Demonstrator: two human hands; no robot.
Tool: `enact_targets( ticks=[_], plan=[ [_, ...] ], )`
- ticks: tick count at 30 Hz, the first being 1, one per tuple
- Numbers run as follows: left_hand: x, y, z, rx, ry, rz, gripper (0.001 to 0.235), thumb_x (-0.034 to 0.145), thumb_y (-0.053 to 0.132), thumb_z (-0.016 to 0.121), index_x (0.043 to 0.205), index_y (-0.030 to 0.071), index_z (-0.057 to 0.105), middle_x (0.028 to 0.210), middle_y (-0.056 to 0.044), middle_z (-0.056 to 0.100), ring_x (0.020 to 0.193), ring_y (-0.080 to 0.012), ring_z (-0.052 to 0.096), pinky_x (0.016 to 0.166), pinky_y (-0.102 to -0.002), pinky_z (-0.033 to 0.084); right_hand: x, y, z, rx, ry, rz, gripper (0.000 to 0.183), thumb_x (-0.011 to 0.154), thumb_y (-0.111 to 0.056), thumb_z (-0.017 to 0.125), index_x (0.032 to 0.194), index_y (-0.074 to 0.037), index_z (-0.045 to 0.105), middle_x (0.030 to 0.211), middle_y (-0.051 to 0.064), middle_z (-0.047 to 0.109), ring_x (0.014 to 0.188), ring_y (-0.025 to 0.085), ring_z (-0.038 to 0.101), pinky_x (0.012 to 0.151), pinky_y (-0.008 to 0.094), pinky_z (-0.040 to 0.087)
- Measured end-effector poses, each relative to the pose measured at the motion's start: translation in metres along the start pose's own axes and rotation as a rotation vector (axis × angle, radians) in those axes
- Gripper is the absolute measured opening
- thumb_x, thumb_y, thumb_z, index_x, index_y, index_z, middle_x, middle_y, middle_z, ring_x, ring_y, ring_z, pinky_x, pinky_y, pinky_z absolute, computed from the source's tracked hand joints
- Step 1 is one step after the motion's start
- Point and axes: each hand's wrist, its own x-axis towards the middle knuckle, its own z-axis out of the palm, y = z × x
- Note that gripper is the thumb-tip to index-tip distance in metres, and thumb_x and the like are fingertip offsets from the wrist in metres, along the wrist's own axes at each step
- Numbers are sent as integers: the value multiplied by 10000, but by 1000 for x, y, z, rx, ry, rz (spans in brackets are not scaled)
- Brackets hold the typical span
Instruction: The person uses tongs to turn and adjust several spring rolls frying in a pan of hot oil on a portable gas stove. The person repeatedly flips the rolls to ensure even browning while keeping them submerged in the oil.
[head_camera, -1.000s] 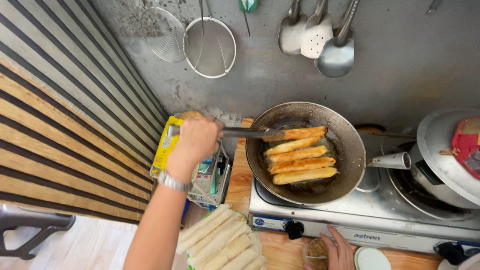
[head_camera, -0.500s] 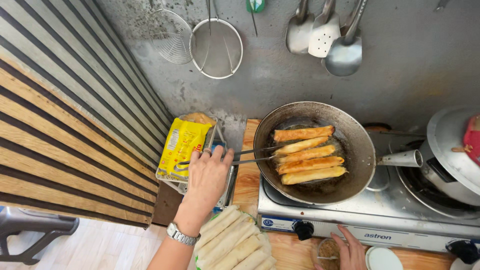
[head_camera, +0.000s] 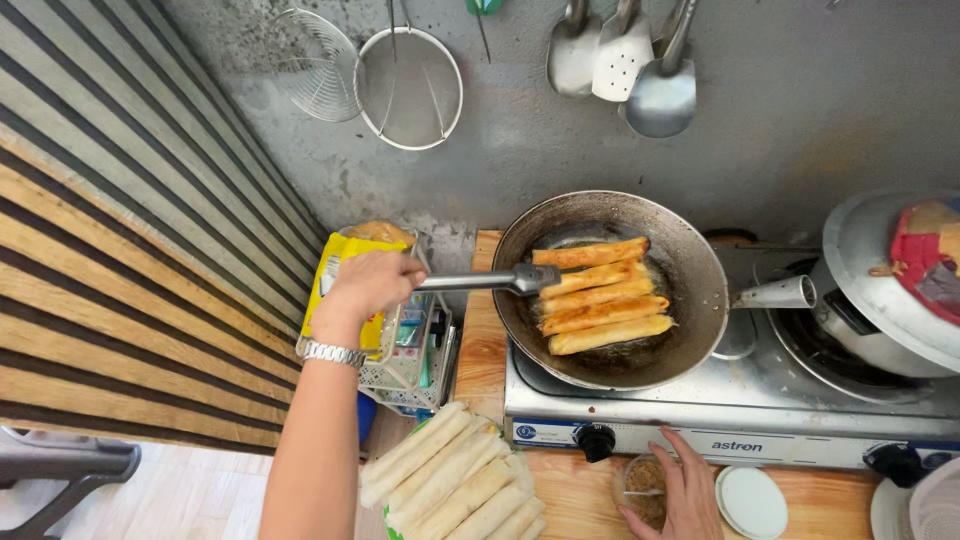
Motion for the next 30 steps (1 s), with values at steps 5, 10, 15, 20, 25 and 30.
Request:
enact_targets(
  ticks=[5, 10, 15, 20, 25, 30],
  plan=[
    [-2, 37, -3, 193, 41, -45, 244, 951, 339, 604, 1024, 184, 778, 959, -163, 751, 975, -351, 708, 841, -482, 527, -2, 1, 3, -40, 1, -10, 985, 516, -391, 884, 1294, 39, 458, 1433, 272, 377, 1328, 452, 387, 1077, 585, 311],
    [-39, 70, -5, 315, 318, 105, 197, 760, 155, 729, 951, 109, 751, 924, -125, 717, 914, -303, 708, 820, -473, 505, -4, 9, 8, -44, 28, -28, 983, 497, -413, 886, 1269, 49, 489, 1427, 278, 391, 1311, 463, 402, 1066, 577, 331],
    [-58, 97, 12, 281, 443, 245, 400, 679, 72, 737, 1078, 95, 716, 980, -114, 653, 906, -313, 662, 805, -466, 471, -3, 12, 12, -61, 145, -86, 939, 517, -440, 875, 1244, 39, 526, 1428, 270, 417, 1314, 455, 425, 1089, 574, 351],
    [-55, 102, 44, 279, 480, 268, 392, 776, 46, 670, 1167, 60, 696, 981, -105, 644, 947, -306, 647, 819, -443, 460, 0, 9, 11, -45, 135, -80, 949, 494, -419, 870, 1249, 33, 514, 1434, 271, 406, 1327, 464, 419, 1088, 588, 341],
    [-38, 101, 54, 286, 525, 316, 356, 802, 53, 632, 1147, 94, 707, 1020, -95, 655, 948, -310, 651, 818, -448, 458, 0, 2, 2, -57, 63, -76, 970, 507, -402, 870, 1264, 63, 480, 1443, 296, 365, 1340, 497, 377, 1089, 624, 312],
    [-32, 92, 42, 282, 463, 332, 386, 786, 40, 627, 1147, 135, 726, 1019, -84, 664, 898, -301, 651, 813, -460, 459, 1, 0, 1, -37, 17, -9, 982, 499, -395, 884, 1266, 63, 477, 1460, 283, 339, 1350, 495, 345, 1090, 637, 283]
  ],
)
